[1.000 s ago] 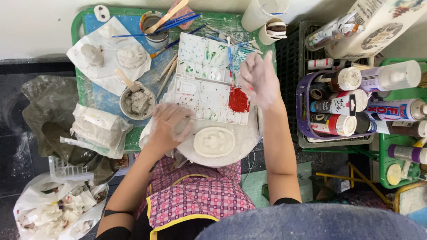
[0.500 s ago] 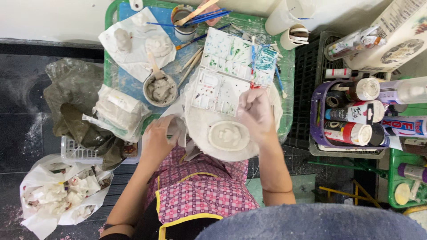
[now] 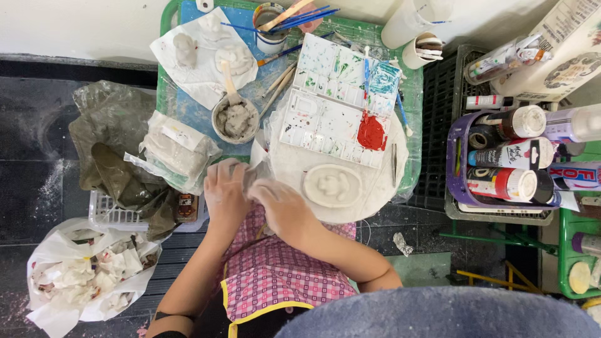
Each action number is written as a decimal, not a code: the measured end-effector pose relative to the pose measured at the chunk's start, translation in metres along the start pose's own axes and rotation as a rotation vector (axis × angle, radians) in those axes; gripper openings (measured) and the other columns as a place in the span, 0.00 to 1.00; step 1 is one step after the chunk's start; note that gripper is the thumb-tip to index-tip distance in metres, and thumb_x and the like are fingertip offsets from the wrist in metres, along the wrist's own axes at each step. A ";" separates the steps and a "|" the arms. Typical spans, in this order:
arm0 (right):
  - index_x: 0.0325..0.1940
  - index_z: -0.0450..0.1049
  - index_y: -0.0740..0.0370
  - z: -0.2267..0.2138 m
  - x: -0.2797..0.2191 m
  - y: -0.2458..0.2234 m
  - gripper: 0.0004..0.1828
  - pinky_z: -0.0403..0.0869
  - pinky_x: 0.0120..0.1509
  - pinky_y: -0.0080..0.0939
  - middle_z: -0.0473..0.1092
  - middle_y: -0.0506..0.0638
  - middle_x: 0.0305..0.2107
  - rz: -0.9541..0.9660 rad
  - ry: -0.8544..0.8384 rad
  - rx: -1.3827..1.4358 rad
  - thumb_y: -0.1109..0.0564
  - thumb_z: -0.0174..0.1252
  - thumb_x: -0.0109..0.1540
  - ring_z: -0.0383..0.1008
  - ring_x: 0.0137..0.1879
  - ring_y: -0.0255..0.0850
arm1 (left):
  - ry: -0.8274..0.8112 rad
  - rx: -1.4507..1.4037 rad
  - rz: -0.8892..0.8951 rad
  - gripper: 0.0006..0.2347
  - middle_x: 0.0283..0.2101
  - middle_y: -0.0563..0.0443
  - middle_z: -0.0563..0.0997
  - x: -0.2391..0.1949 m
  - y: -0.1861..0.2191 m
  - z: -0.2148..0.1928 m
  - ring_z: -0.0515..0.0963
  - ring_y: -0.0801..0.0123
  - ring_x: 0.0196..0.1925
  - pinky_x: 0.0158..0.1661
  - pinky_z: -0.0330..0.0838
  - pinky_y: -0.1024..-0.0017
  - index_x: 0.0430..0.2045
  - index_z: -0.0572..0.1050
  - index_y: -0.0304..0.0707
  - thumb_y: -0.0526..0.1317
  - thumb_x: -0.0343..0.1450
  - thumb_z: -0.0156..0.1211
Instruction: The person paints a red rim around a small white clay dish using a paintbrush and red paint from a palette.
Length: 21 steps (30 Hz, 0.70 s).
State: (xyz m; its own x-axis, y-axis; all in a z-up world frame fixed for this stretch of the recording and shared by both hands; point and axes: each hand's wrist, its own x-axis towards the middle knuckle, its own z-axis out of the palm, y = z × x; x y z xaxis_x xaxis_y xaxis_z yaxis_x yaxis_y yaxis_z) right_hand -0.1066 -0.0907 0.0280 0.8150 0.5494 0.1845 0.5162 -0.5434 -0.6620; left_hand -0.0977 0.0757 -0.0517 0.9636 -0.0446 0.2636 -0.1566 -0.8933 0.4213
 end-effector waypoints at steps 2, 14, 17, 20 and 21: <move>0.60 0.63 0.63 0.018 0.004 -0.003 0.27 0.73 0.60 0.53 0.65 0.61 0.58 0.053 -0.061 -0.082 0.68 0.54 0.56 0.72 0.59 0.60 | 0.048 -0.185 0.054 0.15 0.51 0.46 0.79 -0.002 -0.004 -0.001 0.77 0.53 0.53 0.51 0.72 0.61 0.44 0.77 0.38 0.36 0.64 0.69; 0.59 0.60 0.62 -0.001 0.023 -0.014 0.19 0.75 0.50 0.54 0.62 0.62 0.61 0.121 -0.020 0.181 0.60 0.55 0.66 0.73 0.55 0.61 | 0.003 -0.500 -0.042 0.15 0.45 0.41 0.82 -0.008 -0.012 0.007 0.82 0.48 0.48 0.49 0.77 0.61 0.45 0.78 0.34 0.31 0.64 0.65; 0.64 0.61 0.61 -0.024 0.017 -0.011 0.23 0.76 0.54 0.48 0.67 0.58 0.55 0.143 -0.135 0.335 0.59 0.56 0.66 0.76 0.54 0.53 | 0.039 -0.408 0.072 0.15 0.51 0.40 0.82 -0.006 -0.010 0.018 0.81 0.47 0.53 0.54 0.75 0.60 0.47 0.78 0.33 0.31 0.65 0.63; 0.67 0.63 0.61 -0.051 0.004 -0.001 0.23 0.76 0.62 0.45 0.71 0.55 0.53 0.109 -0.157 0.396 0.59 0.57 0.68 0.77 0.58 0.48 | -0.015 -0.346 0.084 0.16 0.55 0.39 0.79 0.004 -0.001 0.025 0.78 0.45 0.56 0.56 0.73 0.57 0.49 0.77 0.30 0.33 0.66 0.62; 0.68 0.64 0.61 -0.060 -0.002 0.004 0.23 0.75 0.65 0.45 0.71 0.55 0.54 0.082 -0.144 0.393 0.60 0.57 0.68 0.77 0.60 0.47 | -0.044 -0.323 0.077 0.16 0.56 0.38 0.77 0.008 0.002 0.027 0.77 0.44 0.57 0.57 0.71 0.56 0.50 0.76 0.29 0.33 0.67 0.62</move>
State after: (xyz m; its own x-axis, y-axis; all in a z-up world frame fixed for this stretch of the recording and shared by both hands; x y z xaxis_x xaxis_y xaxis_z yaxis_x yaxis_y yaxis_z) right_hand -0.0903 -0.1324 0.0686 0.7898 0.6124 0.0347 0.2885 -0.3210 -0.9020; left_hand -0.0846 0.0612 -0.0716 0.9535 -0.1320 0.2709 -0.2833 -0.6991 0.6565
